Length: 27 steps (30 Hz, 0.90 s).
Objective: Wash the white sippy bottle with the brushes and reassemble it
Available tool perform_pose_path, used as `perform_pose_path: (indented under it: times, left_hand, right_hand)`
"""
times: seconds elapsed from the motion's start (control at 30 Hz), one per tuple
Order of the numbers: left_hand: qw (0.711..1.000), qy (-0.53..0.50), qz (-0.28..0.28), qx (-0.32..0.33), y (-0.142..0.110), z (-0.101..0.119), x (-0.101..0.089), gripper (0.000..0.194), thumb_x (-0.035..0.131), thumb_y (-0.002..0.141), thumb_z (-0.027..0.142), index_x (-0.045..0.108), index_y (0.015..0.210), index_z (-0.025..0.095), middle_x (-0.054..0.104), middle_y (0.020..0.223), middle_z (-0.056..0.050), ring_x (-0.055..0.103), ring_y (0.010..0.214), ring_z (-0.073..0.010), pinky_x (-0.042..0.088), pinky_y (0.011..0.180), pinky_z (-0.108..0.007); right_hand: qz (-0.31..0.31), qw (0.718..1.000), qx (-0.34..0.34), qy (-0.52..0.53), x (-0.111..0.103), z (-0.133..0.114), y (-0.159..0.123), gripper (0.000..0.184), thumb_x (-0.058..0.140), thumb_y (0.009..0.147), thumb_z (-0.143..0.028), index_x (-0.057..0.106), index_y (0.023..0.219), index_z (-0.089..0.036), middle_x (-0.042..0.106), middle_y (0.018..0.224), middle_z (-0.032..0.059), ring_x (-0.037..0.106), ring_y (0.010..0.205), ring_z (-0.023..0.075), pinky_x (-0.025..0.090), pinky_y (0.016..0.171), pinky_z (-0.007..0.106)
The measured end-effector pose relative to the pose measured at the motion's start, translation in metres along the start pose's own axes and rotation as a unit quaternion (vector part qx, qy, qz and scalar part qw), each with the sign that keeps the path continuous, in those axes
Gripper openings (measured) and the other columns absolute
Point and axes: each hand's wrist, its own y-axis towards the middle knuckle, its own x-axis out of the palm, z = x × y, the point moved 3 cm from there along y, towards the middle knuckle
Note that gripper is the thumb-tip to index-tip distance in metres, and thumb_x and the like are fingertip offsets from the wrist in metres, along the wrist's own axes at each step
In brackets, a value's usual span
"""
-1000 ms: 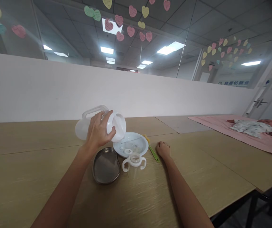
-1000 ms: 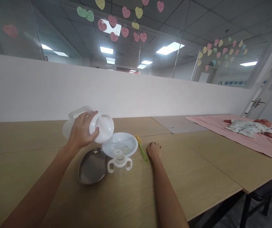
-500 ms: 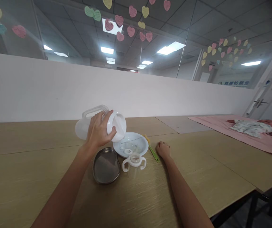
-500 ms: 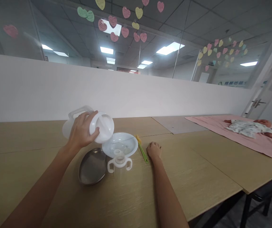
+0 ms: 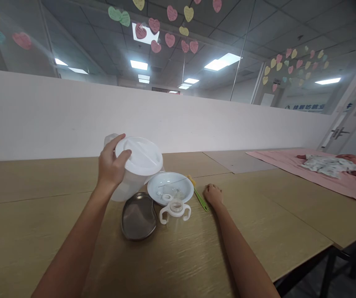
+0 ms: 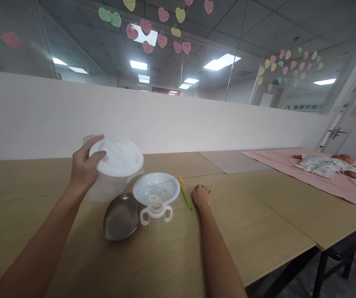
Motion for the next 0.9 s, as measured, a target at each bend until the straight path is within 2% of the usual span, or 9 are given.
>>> perform_pose_path:
  times: [0.1, 0.2, 0.33, 0.43, 0.63, 0.9]
  left_hand:
    - [0.996, -0.069, -0.034, -0.034, 0.002, 0.006, -0.001, 0.045, 0.04, 0.076, 0.034, 0.055, 0.116, 0.02, 0.059, 0.11, -0.004, 0.056, 0.096, -0.0256, 0.05, 0.078, -0.039]
    - [0.992, -0.1, -0.073, -0.027, -0.003, 0.026, 0.0, 0.044, 0.043, 0.074, 0.034, 0.058, 0.112, 0.018, 0.059, 0.112, -0.005, 0.055, 0.1, -0.0265, 0.048, 0.082, -0.041]
    - [0.993, -0.034, -0.107, 0.033, -0.017, 0.06, 0.003, 0.048, 0.049, 0.069, 0.033, 0.056, 0.114, 0.019, 0.058, 0.11, -0.006, 0.053, 0.101, -0.0264, 0.042, 0.089, -0.045]
    - [0.987, 0.035, -0.134, 0.076, -0.024, 0.073, 0.008, 0.052, 0.051, 0.066, 0.032, 0.055, 0.116, 0.02, 0.057, 0.101, -0.006, 0.052, 0.096, -0.0256, 0.042, 0.087, -0.046]
    - [0.974, 0.061, -0.177, 0.123, -0.026, 0.073, 0.014, 0.055, 0.052, 0.064, 0.031, 0.053, 0.118, 0.02, 0.052, 0.095, -0.006, 0.049, 0.093, -0.0244, 0.042, 0.084, -0.042]
    - [0.977, 0.051, -0.151, 0.141, -0.025, 0.073, 0.011, 0.054, 0.05, 0.066, 0.03, 0.052, 0.119, 0.018, 0.051, 0.094, -0.006, 0.048, 0.094, -0.0234, 0.041, 0.085, -0.041]
  right_hand:
    - [-0.003, 1.0, -0.001, -0.001, 0.0, 0.0, 0.0, 0.032, 0.035, 0.086, -0.023, 0.057, 0.107, -0.014, 0.056, 0.112, 0.0139, 0.048, 0.107, 0.0243, 0.029, 0.089, 0.037]
    - [-0.003, 1.0, -0.003, -0.002, -0.001, 0.0, 0.0, 0.033, 0.035, 0.086, -0.023, 0.057, 0.109, -0.015, 0.056, 0.113, 0.0135, 0.048, 0.107, 0.0242, 0.029, 0.089, 0.037]
    - [-0.005, 1.0, -0.006, -0.003, -0.002, 0.0, 0.0, 0.033, 0.035, 0.086, -0.023, 0.057, 0.109, -0.015, 0.056, 0.112, 0.0138, 0.048, 0.106, 0.0245, 0.03, 0.089, 0.037]
    - [-0.005, 1.0, -0.007, -0.004, -0.002, 0.001, 0.0, 0.033, 0.035, 0.086, -0.023, 0.057, 0.109, -0.015, 0.056, 0.113, 0.014, 0.049, 0.106, 0.0243, 0.03, 0.089, 0.037]
    - [-0.005, 1.0, -0.007, -0.002, -0.001, 0.001, 0.001, 0.033, 0.034, 0.086, -0.023, 0.057, 0.109, -0.015, 0.056, 0.113, 0.0134, 0.048, 0.106, 0.0245, 0.03, 0.089, 0.038]
    - [-0.001, 1.0, -0.006, 0.001, -0.001, 0.001, 0.001, 0.033, 0.034, 0.086, -0.024, 0.057, 0.108, -0.015, 0.056, 0.112, 0.0141, 0.048, 0.107, 0.0246, 0.03, 0.089, 0.037]
